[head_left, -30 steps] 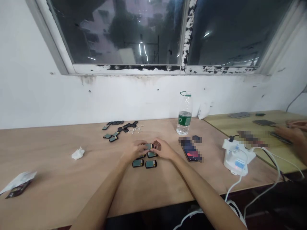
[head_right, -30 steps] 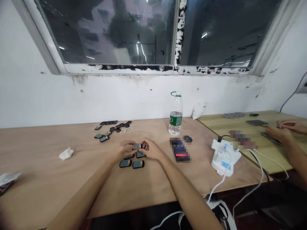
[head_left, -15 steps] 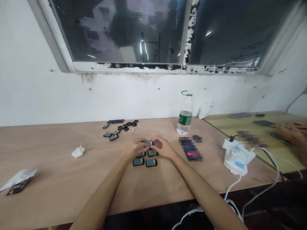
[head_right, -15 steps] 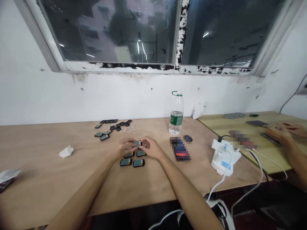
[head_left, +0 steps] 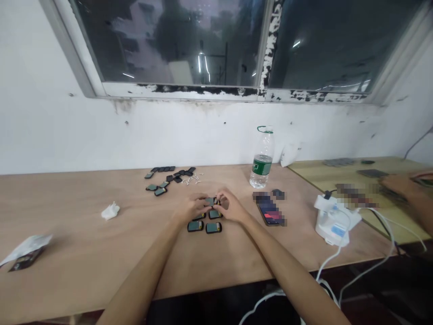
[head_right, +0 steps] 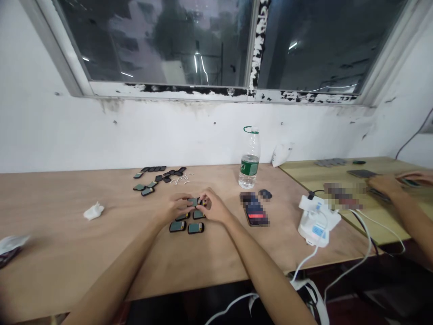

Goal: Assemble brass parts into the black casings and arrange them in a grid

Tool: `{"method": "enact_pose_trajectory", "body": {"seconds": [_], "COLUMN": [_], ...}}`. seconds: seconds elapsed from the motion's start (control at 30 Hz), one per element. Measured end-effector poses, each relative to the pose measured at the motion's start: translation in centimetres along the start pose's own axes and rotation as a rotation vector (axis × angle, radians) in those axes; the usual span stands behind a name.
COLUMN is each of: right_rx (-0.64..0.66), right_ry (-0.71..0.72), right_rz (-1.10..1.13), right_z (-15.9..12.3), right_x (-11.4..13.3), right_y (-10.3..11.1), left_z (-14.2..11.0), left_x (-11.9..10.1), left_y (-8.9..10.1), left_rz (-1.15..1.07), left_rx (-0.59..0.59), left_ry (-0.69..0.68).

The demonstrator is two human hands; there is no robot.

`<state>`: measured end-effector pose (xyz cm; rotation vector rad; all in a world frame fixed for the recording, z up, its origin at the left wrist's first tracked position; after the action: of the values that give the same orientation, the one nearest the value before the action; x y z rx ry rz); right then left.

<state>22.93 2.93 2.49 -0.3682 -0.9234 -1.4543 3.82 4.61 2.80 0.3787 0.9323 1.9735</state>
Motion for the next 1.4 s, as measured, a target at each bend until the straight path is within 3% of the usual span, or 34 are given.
{"method": "enact_pose_trajectory", "body": {"seconds": [0.2, 0.33, 0.47, 0.57, 0.73, 0.97, 1.07, 1.17, 1.33, 1.4], "right_rx": [-0.112, -0.212, -0.103, -0.033, -0.023, -0.048, -0.026, 0.084, 0.156, 0.16], "right_ry": [-0.026, -0.08, -0.183, -0.304, -0.381, -0.343, -0.233, -0.126, -0.119, -0.131], "right_rz": [-0.013, -0.009, -0.195, -0.319, -0.406, -0.443, -0.41, -0.384, -0.364, -0.341], "right_z": [0.2, 0.3, 0.1, -0.3, -0.8, -0.6, -0.3, 0.0, 0.5, 0.5], "right_x": [-0.1, -0.7, -2.1, -3.6, -4.6, -4.1, -3.5, -2.8, -2.3, -2.5], "right_y": [0.3, 1.8, 3.4, 4.1, 4.6, 4.9, 3.6, 1.4, -0.4, -0.3], "left_z": [-0.2, -0.7, -2.0, -2.8, -3.0, -3.3, -3.2, -2.8, -1.0, -0.2], "left_x": [1.0, 3.0, 5.6, 6.6, 6.9, 7.3, 7.1, 6.3, 3.9, 2.6], "left_y": [-0.2, 0.4, 1.0, 0.8, -0.3, -0.4, 0.1, 0.4, 0.6, 0.0], "left_rz": [-0.069, -0.083, -0.103, -0.133, -0.181, -0.204, -0.212, -0.226, -0.2, -0.177], "left_rx": [-0.003, -0.021, 0.025, 0.064, 0.152, 0.238, 0.259, 0.258, 0.129, 0.14], "left_ry": [0.125, 0.272, 0.457, 0.519, 0.533, 0.559, 0.555, 0.539, 0.411, 0.33]}}
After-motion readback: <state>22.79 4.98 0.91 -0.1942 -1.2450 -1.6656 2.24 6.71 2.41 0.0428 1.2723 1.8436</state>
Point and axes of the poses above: each hand's wrist, its own z-axis towards the middle knuckle, its own y-axis out of the back of the hand, x = y × z, the point moved 5 cm from there along z, towards the middle knuckle, and after that the axes turned 7 degrees about z, right-handed, at the moved point
